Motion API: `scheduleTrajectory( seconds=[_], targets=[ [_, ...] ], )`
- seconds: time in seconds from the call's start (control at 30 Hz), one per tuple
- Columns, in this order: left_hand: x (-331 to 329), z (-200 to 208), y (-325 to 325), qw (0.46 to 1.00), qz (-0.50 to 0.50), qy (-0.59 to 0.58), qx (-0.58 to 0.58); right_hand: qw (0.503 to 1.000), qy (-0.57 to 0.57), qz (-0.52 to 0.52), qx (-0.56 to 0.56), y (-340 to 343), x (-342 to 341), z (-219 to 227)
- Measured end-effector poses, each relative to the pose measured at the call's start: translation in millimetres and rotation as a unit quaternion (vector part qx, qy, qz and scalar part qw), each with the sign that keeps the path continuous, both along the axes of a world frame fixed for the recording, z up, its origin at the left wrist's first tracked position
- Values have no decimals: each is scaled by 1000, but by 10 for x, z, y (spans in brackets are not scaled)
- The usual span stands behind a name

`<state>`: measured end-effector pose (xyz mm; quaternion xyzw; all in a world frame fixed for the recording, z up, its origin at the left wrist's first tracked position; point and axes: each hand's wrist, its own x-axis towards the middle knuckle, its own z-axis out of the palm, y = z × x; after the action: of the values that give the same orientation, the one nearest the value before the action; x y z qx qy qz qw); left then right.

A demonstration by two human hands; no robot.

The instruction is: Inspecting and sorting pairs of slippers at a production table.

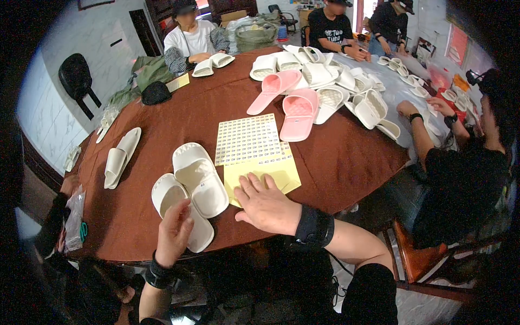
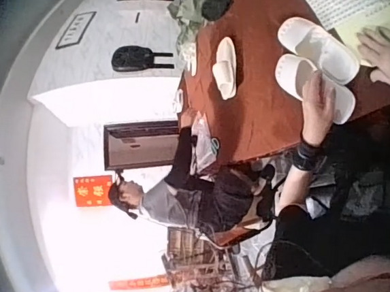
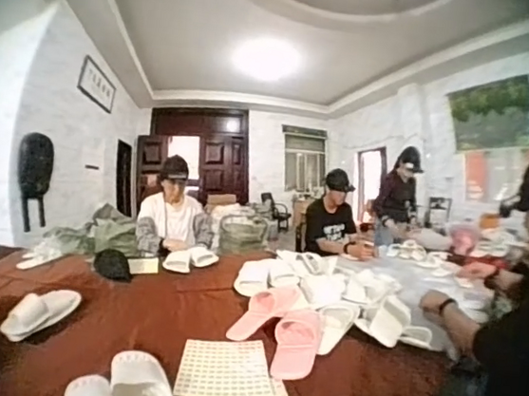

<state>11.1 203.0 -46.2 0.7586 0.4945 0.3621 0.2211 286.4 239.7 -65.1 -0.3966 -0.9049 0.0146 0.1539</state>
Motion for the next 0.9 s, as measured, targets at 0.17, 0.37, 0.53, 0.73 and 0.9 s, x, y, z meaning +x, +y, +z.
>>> scheduleTrajectory(
  seconds=[0.17, 0.37, 0.53, 0.73, 0.9],
  targets=[
    [141, -99, -113, 982, 27, 127, 137, 1000, -16, -16, -7, -181, -125, 103],
    [162, -196, -75, 980, 35, 128, 146, 991, 65, 44, -110, 10, -59, 272],
    [120, -172, -118, 982, 40, 121, 138, 952, 293, -29, -80, 428, 180, 372],
    [127, -177, -99, 984, 38, 113, 134, 945, 290, -77, -128, 490, 253, 101],
    [113, -180, -102, 983, 39, 114, 141, 966, 243, -48, -80, 467, 264, 60]
  ],
)
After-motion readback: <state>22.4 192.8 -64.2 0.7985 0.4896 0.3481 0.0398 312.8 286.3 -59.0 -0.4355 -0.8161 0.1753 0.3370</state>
